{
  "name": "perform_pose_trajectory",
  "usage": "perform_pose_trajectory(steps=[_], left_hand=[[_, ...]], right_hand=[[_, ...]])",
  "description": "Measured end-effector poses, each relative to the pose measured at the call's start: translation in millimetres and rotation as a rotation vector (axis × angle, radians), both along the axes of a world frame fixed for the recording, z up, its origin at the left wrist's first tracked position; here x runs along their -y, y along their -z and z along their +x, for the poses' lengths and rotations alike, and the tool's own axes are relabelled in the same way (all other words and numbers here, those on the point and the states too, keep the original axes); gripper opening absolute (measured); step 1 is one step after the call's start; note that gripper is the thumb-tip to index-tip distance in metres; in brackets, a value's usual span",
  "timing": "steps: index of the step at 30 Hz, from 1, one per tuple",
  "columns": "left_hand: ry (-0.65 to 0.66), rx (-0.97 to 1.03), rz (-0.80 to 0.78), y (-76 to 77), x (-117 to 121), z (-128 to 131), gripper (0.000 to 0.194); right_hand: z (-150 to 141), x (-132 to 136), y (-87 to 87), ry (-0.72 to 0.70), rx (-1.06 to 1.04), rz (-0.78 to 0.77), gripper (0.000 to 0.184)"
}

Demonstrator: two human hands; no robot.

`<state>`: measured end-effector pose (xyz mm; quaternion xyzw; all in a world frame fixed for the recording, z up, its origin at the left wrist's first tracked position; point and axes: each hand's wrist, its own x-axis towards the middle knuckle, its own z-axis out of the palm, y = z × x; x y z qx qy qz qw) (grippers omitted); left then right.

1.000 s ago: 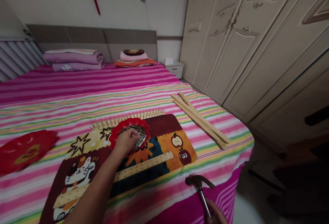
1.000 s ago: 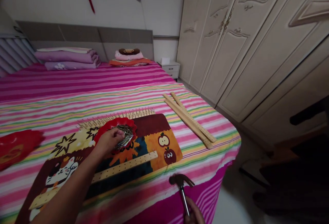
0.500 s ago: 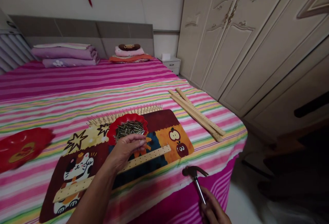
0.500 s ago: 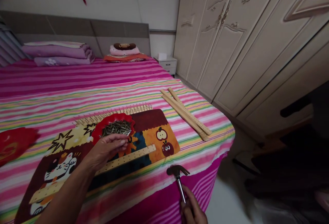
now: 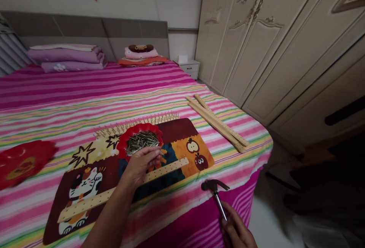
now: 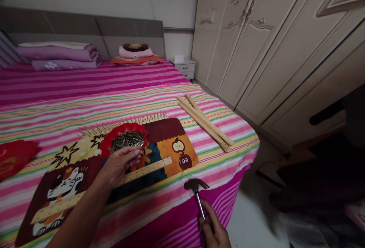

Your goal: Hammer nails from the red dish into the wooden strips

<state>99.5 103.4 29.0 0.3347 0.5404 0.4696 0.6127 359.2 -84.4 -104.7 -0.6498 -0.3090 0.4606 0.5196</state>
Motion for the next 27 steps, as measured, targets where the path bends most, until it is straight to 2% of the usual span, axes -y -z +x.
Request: perform_pose_trajectory(steps=[3, 7, 11, 17, 22, 27], left_hand=[[-0.023, -0.109, 0.031, 9.5, -1.8, 16.0, 0.032], [0.017, -0.248, 0.096, 29.7, -2.1, 36.7, 0.024], [0.062, -0.389, 0.121, 42.1, -0.9, 43.6, 0.017], [0.094, -0.466, 0.098, 41.2, 2.4, 40.1, 0.018], [0.11, -0.504, 0.144, 40.5, 5.1, 39.1, 0.019], [0.134, -0.606, 0.197, 40.0, 7.6, 40.6, 0.014]], right_hand=[[-1.9, -0.4, -2.0, 0.004, -0.022, 0.009, 0.059], [-2.6, 0.3, -1.5, -0.014, -0.016, -0.014, 0.059], [-2.6, 1.7, 0.0, -0.023, -0.04, -0.029, 0.058], [-3.4, 0.1, -11.6, -0.016, -0.029, -0.033, 0.058], [-5.9, -0.8, -25.3, -0.032, -0.011, -0.039, 0.057], [-8.0, -0.7, -27.7, -0.016, -0.019, -0.029, 0.055]])
